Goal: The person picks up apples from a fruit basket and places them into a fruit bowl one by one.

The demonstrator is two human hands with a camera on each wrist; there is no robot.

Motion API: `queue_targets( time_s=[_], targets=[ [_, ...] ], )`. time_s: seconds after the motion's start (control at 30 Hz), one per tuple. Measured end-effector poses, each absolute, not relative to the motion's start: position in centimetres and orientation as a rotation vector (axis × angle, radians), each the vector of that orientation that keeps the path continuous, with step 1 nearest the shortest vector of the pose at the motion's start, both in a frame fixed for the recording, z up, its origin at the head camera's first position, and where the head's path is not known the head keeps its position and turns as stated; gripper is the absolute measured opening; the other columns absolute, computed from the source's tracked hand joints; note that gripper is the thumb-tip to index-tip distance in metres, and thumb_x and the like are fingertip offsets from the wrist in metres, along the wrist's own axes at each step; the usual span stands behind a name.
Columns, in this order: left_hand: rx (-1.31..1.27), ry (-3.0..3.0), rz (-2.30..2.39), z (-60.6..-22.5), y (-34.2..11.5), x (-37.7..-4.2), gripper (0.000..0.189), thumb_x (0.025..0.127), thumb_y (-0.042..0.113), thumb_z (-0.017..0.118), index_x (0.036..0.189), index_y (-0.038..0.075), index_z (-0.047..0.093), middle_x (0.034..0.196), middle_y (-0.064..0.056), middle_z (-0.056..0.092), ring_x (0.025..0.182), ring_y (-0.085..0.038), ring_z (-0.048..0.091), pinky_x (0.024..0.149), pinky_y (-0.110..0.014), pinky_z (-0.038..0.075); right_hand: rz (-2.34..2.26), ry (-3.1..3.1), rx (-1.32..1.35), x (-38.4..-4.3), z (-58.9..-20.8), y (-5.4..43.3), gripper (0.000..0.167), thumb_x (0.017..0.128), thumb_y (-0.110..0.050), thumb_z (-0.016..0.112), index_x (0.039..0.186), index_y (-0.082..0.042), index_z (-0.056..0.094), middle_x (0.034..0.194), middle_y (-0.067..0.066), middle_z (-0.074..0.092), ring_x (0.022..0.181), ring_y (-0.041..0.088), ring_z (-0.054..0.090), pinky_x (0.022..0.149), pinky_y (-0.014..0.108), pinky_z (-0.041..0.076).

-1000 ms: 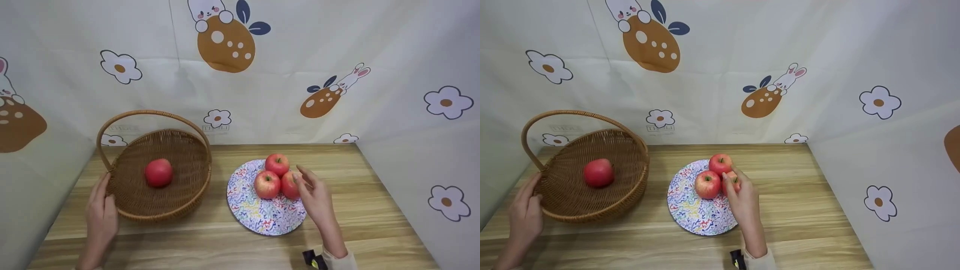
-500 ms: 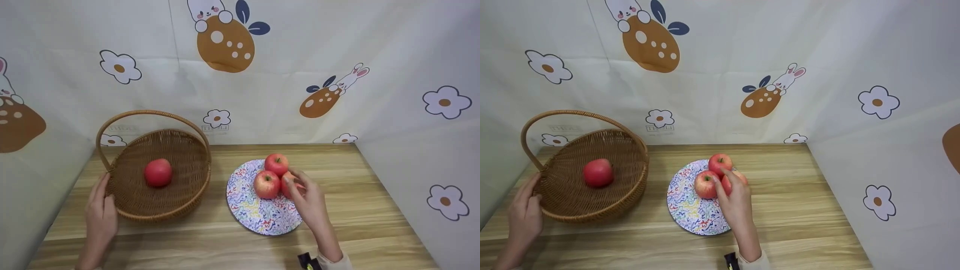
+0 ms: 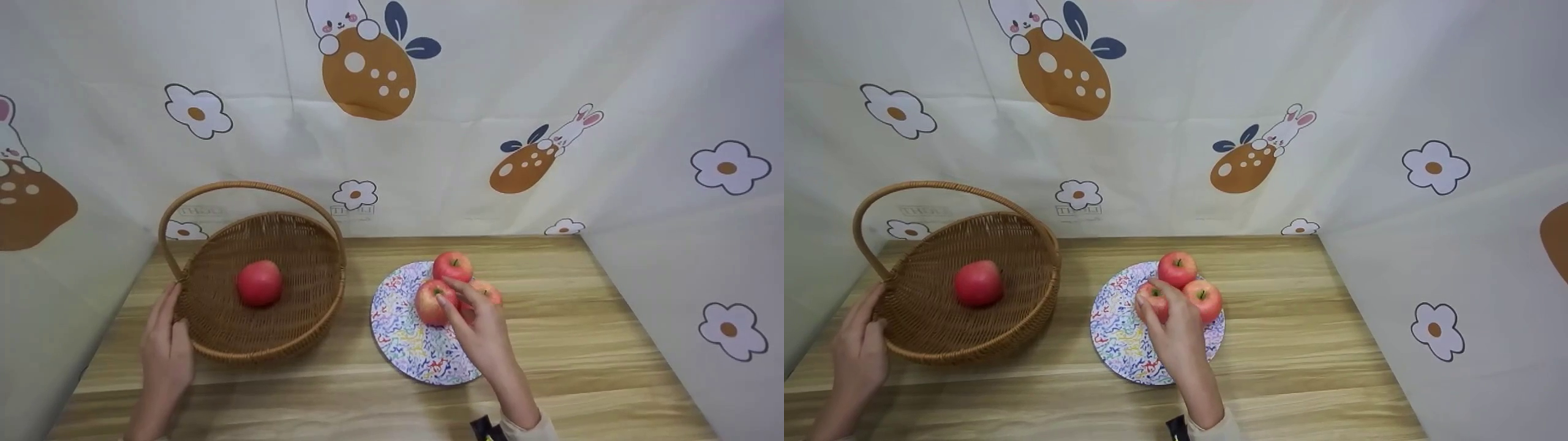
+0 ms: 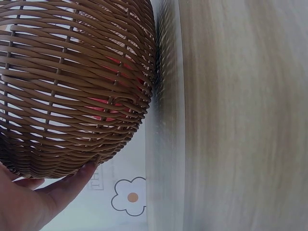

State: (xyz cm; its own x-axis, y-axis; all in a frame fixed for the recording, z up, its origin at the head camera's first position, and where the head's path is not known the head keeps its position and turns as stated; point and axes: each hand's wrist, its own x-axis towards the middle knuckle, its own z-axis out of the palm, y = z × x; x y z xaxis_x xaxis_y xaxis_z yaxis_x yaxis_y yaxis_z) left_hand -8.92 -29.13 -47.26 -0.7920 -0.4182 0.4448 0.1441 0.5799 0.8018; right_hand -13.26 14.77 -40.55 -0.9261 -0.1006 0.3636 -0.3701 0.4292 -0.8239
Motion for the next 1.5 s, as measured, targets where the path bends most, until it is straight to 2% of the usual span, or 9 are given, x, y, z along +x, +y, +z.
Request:
queue_targets(
  time_s=[0.17,0.27,0.3,0.43,0.5,0.63,0.83,1.1,1.5],
  targets=[
    [0.209,-2.191,-1.189,-47.4,-29.1,-8.9,0.053,0.104,0.0,0.037,0.156,-0.004,0.045,0.165,-0.028,0.038,0.153,-0.048,0.033,0.129,-0.047,0.018,1.383,-2.429,0.462,-13.5,-41.0,14.0,0.031,0.099,-0.008,0.072,0.128,0.004,0.071,0.125,0.021,0.074,0.109,0.037,0.073,0.08,0.032,0.06],
    [0.194,-2.176,-1.187,-47.4,-29.1,-8.9,0.053,0.103,-0.001,0.036,0.155,-0.006,0.046,0.163,-0.029,0.039,0.151,-0.049,0.034,0.128,-0.044,0.019,1.317,-2.422,0.499,-13.7,-41.1,13.6,0.03,0.097,-0.005,0.074,0.126,0.004,0.072,0.119,0.018,0.076,0.087,0.025,0.07,0.069,0.03,0.055],
    [0.189,-2.171,-1.188,-47.5,-29.1,-8.9,0.053,0.103,-0.002,0.036,0.155,-0.006,0.047,0.163,-0.03,0.04,0.151,-0.05,0.034,0.128,-0.043,0.019,1.3,-2.422,0.509,-13.7,-41.1,13.5,0.03,0.097,-0.006,0.075,0.125,0.003,0.072,0.118,0.017,0.077,0.087,0.023,0.069,0.071,0.032,0.056],
    [0.193,-2.173,-1.195,-47.3,-29.1,-8.9,0.054,0.102,-0.002,0.036,0.155,-0.006,0.046,0.163,-0.03,0.039,0.151,-0.05,0.034,0.128,-0.045,0.019,1.295,-2.425,0.536,-13.9,-41.2,12.8,0.03,0.096,-0.008,0.076,0.124,0.003,0.072,0.117,0.017,0.076,0.09,0.028,0.072,0.081,0.042,0.062],
    [0.197,-2.175,-1.199,-47.3,-29.1,-8.9,0.054,0.102,-0.002,0.036,0.155,-0.006,0.046,0.163,-0.03,0.039,0.151,-0.049,0.034,0.128,-0.044,0.019,1.312,-2.424,0.554,-14.0,-41.2,12.5,0.031,0.096,-0.01,0.077,0.123,0.003,0.072,0.118,0.018,0.075,0.103,0.036,0.073,0.089,0.05,0.062],
    [0.197,-2.176,-1.195,-47.4,-29.1,-8.9,0.054,0.102,-0.002,0.036,0.155,-0.006,0.046,0.163,-0.029,0.039,0.151,-0.049,0.034,0.128,-0.044,0.019,1.349,-2.437,0.584,-14.2,-41.1,11.7,0.031,0.095,-0.011,0.078,0.123,0.002,0.072,0.117,0.017,0.074,0.103,0.04,0.073,0.086,0.046,0.064],
    [0.2,-2.18,-1.189,-47.4,-29.2,-8.9,0.054,0.102,-0.002,0.036,0.155,-0.006,0.046,0.163,-0.03,0.039,0.152,-0.049,0.034,0.129,-0.044,0.019,1.355,-2.474,0.615,-14.5,-40.9,10.7,0.033,0.095,-0.013,0.079,0.125,-0.001,0.071,0.108,0.013,0.072,0.099,0.033,0.072,0.084,0.046,0.064],
    [0.202,-2.191,-1.186,-47.3,-29.2,-8.9,0.054,0.103,-0.002,0.036,0.156,-0.005,0.046,0.164,-0.028,0.038,0.152,-0.048,0.033,0.129,-0.045,0.018,1.269,-2.511,0.669,-15.0,-40.5,9.4,0.031,0.094,-0.015,0.081,0.122,-0.003,0.074,0.112,0.013,0.076,0.091,0.029,0.074,0.079,0.041,0.064],
    [0.182,-2.161,-1.204,-47.4,-29.1,-8.9,0.055,0.101,-0.002,0.037,0.155,-0.006,0.046,0.162,-0.032,0.038,0.151,-0.052,0.033,0.129,-0.042,0.017,1.314,-2.509,0.757,-15.4,-40.2,7.3,0.033,0.095,-0.016,0.079,0.123,0.001,0.072,0.11,0.017,0.074,0.094,0.033,0.074,0.083,0.041,0.064]
  ],
)
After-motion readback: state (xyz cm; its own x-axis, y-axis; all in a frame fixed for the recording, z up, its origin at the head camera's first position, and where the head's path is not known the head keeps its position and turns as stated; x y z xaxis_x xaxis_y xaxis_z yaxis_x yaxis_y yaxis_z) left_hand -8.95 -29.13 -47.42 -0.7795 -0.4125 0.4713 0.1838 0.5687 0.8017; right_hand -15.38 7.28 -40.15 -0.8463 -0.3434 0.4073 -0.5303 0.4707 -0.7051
